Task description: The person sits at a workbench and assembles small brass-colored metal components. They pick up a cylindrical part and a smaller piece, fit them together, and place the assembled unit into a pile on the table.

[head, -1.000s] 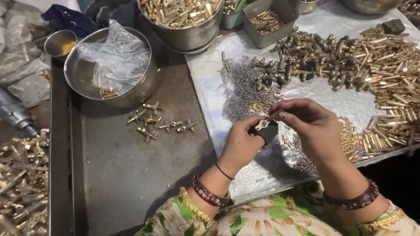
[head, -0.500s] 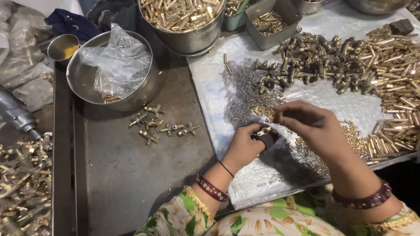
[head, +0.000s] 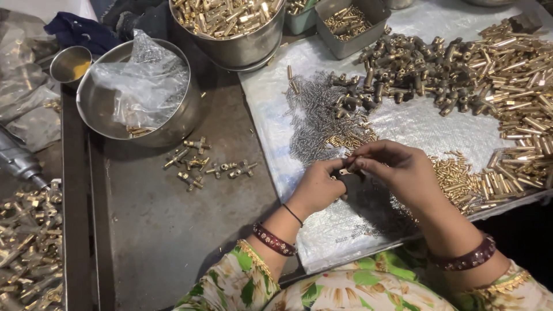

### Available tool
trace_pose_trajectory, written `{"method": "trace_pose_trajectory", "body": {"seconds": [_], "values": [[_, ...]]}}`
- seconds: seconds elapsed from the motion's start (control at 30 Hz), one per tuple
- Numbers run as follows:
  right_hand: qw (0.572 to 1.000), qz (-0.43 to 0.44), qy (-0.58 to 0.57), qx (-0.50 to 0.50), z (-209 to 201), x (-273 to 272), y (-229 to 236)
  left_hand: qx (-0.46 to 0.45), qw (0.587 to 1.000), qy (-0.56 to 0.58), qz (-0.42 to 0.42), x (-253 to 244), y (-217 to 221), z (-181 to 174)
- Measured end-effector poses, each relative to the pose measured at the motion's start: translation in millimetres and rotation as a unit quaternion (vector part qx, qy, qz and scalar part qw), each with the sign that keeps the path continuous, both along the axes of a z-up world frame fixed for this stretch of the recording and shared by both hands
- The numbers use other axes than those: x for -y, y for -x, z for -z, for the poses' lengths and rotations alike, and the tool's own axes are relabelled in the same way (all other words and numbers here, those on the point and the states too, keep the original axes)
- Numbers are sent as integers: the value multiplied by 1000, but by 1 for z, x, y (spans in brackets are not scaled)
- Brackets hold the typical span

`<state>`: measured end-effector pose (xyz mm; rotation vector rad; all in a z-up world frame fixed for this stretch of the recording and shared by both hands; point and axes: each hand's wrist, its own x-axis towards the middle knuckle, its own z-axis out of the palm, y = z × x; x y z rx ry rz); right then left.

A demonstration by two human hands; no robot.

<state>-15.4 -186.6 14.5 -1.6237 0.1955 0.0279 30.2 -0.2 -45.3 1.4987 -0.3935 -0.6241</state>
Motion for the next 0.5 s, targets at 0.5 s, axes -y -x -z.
{"method": "trace_pose_trajectory", "body": {"seconds": [0.5], "values": [[984,-4,177,1,7,31,0,-175,973,147,-22,-1,-11,27]]}}
